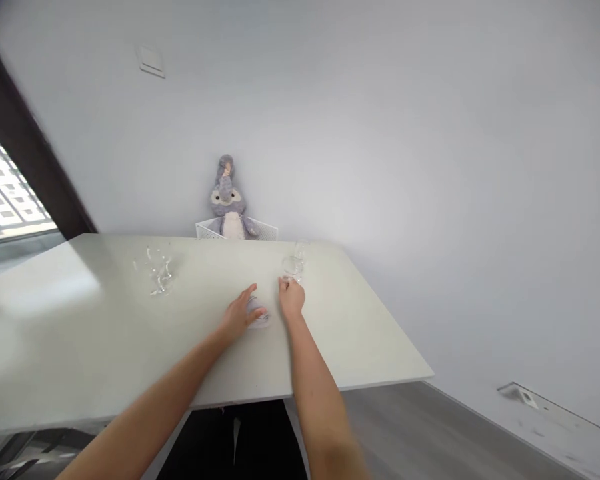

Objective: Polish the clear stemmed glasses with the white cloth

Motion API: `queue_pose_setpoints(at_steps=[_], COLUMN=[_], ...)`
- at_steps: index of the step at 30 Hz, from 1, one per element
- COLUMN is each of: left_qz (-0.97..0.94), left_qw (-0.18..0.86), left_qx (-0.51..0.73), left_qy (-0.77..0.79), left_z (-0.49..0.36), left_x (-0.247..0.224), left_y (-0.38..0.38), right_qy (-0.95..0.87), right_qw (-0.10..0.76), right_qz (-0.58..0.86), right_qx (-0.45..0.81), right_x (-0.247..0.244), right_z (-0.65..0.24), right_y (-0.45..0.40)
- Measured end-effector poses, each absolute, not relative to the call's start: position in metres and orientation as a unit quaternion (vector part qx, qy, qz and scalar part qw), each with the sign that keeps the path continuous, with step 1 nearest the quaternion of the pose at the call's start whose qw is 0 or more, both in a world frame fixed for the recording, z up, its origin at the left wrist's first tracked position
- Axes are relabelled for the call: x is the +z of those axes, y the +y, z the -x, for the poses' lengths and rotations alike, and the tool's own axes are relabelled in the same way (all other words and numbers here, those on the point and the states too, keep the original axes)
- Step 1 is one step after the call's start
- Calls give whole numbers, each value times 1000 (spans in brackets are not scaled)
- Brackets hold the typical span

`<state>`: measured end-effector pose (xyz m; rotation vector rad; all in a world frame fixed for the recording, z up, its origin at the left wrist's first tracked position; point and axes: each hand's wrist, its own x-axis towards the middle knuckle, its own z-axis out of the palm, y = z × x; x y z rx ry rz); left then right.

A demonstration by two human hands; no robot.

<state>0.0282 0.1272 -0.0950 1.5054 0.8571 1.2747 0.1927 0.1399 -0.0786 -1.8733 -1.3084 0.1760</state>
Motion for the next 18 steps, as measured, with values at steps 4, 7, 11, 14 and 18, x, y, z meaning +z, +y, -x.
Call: queue_pose_setpoints(at_steps=[4, 7, 11, 14, 18], left_qz=[-649, -660, -670, -678, -645], left_qw=[454, 428, 415, 380, 334], left_qx=[495, 495, 490, 494, 545], left_qy=[357, 368, 373, 389, 420], left_z=[-25, -24, -24, -24, -19], left_x=[-104, -103, -100, -98, -93], left_y=[133, 132, 130, 130, 132], right_qy=[-443, -408, -388, -390, -395], right_qw=[400, 381, 357, 346, 348], right_qz=[799, 825, 844, 846, 843], right_qx=[69, 87, 103, 109, 112], right_x=[-82, -86, -90, -90, -85], right_z=[-224, -237, -244, -246, -252], right_y=[143, 143, 145, 147, 139])
